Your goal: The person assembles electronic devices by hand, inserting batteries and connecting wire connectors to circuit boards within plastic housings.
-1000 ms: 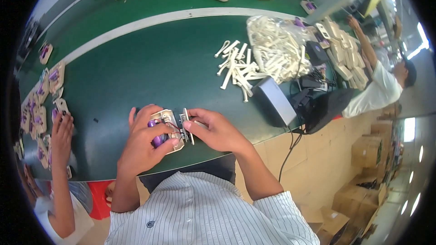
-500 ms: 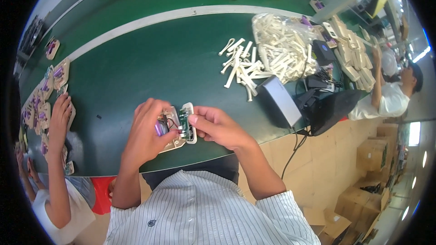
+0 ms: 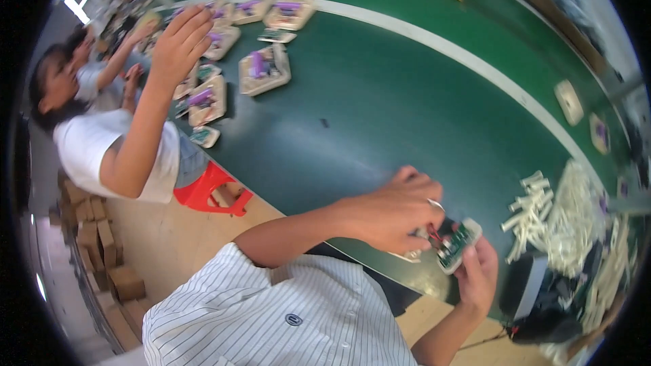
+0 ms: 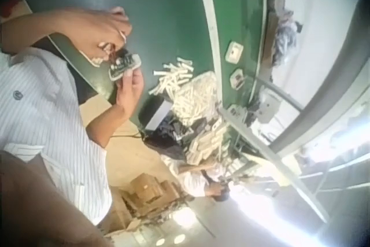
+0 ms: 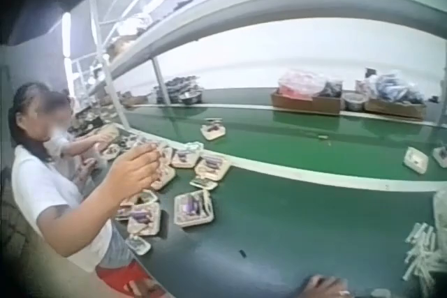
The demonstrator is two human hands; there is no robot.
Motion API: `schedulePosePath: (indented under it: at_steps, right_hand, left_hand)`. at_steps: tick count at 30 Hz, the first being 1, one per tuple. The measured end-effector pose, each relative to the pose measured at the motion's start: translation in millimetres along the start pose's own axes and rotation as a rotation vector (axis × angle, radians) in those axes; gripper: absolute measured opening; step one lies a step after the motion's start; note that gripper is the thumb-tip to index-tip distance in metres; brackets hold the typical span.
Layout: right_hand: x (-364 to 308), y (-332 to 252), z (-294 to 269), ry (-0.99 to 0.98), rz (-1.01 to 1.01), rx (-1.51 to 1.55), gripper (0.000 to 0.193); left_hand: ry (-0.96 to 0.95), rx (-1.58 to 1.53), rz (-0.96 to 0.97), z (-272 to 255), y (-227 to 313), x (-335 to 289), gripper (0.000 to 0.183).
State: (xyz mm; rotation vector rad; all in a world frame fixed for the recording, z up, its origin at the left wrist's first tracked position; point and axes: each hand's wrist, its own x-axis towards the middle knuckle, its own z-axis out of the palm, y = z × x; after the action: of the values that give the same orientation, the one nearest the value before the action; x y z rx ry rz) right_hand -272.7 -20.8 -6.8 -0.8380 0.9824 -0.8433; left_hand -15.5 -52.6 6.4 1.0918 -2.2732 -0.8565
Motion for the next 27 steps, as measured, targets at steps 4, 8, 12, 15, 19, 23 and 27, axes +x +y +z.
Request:
schedulePosePath:
  at_steps: [4,8,12,15,19,23,27]
  right_hand:
    - [-2.7,8.8,-8.6,-0.067,-0.046,0.025,0.054]
    - [-2.1,9.2,-14.1,-0.043,-0.075,0.034,0.053]
    - [-2.7,0.6,-1.4,-0.069,-0.069,0.005,0.054]
    - [-4.9,-2.4,12.2,-0.076,-0.040,-0.075,0.048]
    - [-6.5,10.5,28.2,0.019,-0.038,-0.127,0.042]
    - [-7.7,14.5,25.7,-0.103,-0.034,-0.097,0.042]
    - [-6.7,12.7,22.2,0.011,-0.019,-0.093,0.044]
  left_hand:
    - [-0.180,-0.154,0.078,-5.3,-10.8,3.6,0.028]
    - [-0.313,-0.226,0.094,-15.2,-14.8,14.1,0.027]
    - [-0.290,-0.173,0.051,-11.5,-5.0,17.5,0.018]
    - [-0.167,0.010,-0.006,10.3,-0.8,10.3,0.010]
    - [0.102,0.235,0.019,24.5,5.4,-1.6,0.005]
    - [0.137,0.112,-0.002,25.1,4.0,-9.7,0.009]
    - [0.028,0.079,-0.007,13.8,5.8,-9.5,0.009]
